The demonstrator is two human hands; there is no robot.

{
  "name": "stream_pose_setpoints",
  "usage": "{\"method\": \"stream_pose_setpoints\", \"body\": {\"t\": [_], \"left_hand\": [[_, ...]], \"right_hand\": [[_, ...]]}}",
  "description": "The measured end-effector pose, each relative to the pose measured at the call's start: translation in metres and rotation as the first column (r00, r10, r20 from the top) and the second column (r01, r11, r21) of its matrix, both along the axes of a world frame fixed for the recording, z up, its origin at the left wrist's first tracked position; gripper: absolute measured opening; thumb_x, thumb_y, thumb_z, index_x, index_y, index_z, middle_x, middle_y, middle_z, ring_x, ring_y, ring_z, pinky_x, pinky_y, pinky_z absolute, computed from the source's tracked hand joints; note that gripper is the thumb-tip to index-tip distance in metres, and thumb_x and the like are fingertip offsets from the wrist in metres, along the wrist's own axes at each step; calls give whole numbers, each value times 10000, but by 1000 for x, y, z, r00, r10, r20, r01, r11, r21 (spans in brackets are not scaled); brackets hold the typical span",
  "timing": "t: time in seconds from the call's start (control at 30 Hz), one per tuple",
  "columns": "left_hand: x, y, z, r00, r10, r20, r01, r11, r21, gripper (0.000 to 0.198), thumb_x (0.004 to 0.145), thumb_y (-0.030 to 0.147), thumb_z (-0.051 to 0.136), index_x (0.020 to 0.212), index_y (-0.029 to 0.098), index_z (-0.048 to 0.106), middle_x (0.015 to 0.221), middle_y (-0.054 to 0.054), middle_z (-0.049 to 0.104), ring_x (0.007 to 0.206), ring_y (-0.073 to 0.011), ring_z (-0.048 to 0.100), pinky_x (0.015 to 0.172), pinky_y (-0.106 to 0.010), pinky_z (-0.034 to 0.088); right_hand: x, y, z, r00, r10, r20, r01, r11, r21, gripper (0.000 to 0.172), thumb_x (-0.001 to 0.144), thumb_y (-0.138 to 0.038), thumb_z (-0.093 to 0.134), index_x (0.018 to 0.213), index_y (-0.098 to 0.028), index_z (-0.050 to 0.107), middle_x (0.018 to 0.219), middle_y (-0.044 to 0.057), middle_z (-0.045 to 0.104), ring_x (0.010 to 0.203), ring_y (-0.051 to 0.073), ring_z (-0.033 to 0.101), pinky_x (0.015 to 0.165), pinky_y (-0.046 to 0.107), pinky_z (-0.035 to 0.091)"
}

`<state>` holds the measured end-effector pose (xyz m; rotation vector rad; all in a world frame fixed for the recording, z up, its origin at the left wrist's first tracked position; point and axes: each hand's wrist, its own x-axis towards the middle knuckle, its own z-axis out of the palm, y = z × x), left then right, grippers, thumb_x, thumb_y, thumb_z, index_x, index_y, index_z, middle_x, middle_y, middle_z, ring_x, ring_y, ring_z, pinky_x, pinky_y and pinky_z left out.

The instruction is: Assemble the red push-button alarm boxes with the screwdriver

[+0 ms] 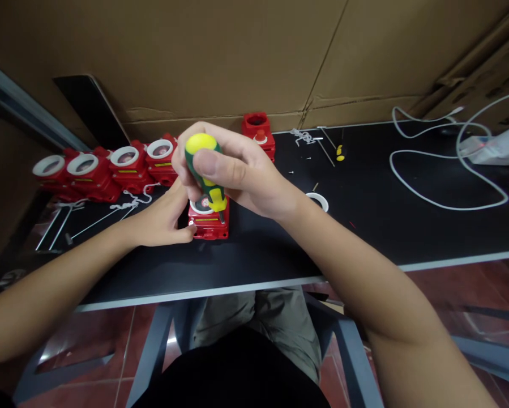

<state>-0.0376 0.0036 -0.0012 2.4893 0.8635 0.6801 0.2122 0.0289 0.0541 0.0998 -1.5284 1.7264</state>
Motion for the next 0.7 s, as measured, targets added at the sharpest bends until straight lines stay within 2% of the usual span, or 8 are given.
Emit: {"method": "stream_pose_setpoints", "body": {"t": [0.1, 0.2, 0.37, 0.47, 0.6, 0.7], "left_hand": [[1, -1, 1, 1000, 2, -7, -2, 1000, -3, 796, 863, 357, 792, 1604, 236, 527, 1716, -208, 567, 1698, -451, 508, 1464, -661, 423], [1, -1, -1, 1000, -14, 9, 14, 1000, 27, 797, 914, 390, 769, 1636, 188, 498, 1720, -246, 542, 1711, -465, 488, 1460, -687, 418], [-3, 4, -7, 997, -69, 33, 67, 996, 60, 864, 902, 415, 805, 1669, 199, 469, 1704, -235, 543, 1664, -481, 527, 1427, -698, 459], [-5, 4, -7, 998, -56, 25, 55, 997, 48, 788, 915, 435, 800, 1611, 214, 505, 1712, -229, 541, 1647, -490, 532, 1412, -717, 472], [-3, 3, -5, 999, -23, 22, 23, 1000, 19, 675, 921, 484, 804, 1499, 232, 564, 1681, -218, 573, 1618, -495, 554, 1392, -720, 492], [0, 2, -3, 999, -17, 47, 17, 1000, 12, 614, 896, 440, 811, 1427, 237, 580, 1628, -209, 609, 1600, -493, 565, 1373, -724, 507]], "right_hand": [[-5, 2, -4, 999, -35, 2, 35, 998, 53, 529, 984, -658, 932, 1066, -196, 690, 1018, 6, 701, 801, 119, 699, 741, 270, 580], [-6, 2, -3, 998, -61, 21, 60, 997, 56, 551, 990, -673, 919, 1054, -206, 633, 975, -11, 693, 756, 111, 694, 696, 257, 584], [-3, 7, -2, 998, 24, 63, -28, 998, 63, 505, 1071, -599, 868, 1157, -183, 594, 917, -29, 686, 754, 84, 691, 753, 231, 600], [-2, 10, -1, 994, 78, 75, -85, 993, 84, 551, 1085, -669, 822, 1184, -165, 623, 877, -25, 689, 756, 84, 672, 761, 222, 587], [-2, 11, 1, 982, 118, 145, -130, 989, 73, 752, 1137, -894, 496, 1059, -168, 678, 834, 8, 687, 749, 133, 680, 718, 255, 582], [-2, 10, -1, 977, 66, 201, -73, 997, 25, 849, 1187, -884, 279, 1010, -165, 694, 798, -2, 636, 742, 126, 659, 736, 252, 559]]}}
